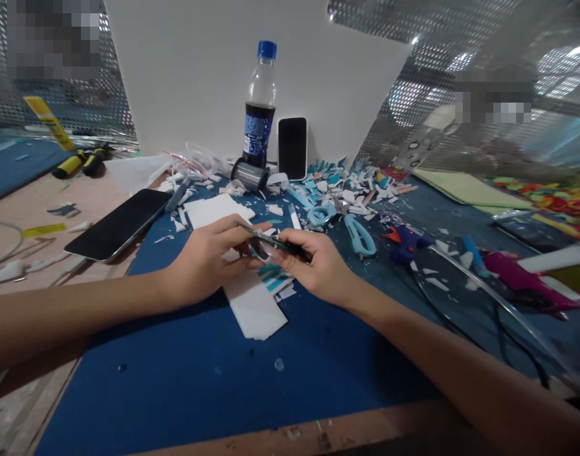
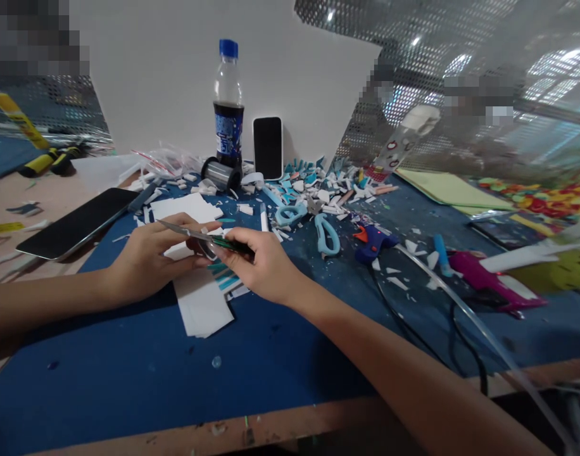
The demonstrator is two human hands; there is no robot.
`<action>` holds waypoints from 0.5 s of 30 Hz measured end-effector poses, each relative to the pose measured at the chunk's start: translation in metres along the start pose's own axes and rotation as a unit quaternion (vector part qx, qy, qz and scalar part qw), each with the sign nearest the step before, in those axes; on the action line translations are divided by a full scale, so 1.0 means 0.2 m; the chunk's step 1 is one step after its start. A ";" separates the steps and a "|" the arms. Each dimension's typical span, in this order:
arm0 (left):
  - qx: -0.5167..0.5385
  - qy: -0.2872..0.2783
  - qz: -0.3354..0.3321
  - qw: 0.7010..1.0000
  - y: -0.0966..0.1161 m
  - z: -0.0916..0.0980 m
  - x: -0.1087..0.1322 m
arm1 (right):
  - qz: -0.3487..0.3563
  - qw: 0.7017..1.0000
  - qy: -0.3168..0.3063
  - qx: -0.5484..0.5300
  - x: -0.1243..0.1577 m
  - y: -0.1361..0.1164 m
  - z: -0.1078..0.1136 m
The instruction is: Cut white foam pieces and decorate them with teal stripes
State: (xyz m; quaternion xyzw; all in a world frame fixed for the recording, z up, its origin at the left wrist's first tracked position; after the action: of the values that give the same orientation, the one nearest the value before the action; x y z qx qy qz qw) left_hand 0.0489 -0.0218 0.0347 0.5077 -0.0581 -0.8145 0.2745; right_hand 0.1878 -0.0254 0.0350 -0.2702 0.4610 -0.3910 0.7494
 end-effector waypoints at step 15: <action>-0.036 0.027 -0.026 0.999 0.02 0.03 0.00 | 0.086 0.995 0.027 0.047 -0.01 0.01 0.07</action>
State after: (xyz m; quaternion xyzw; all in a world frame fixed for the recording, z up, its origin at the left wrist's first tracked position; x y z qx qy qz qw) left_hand 0.0458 -0.0268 0.0395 0.5204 -0.0082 -0.8090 0.2733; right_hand 0.2000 -0.0209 0.0400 -0.1833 0.4839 -0.3533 0.7794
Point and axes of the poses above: each hand's wrist, its own x-axis away from the middle knuckle, its own z-axis out of the back of the hand, y = z × x, the point moved 6 cm from there along -x, towards the middle knuckle, and after that the axes turned 14 degrees about y, right-handed, at the moved point
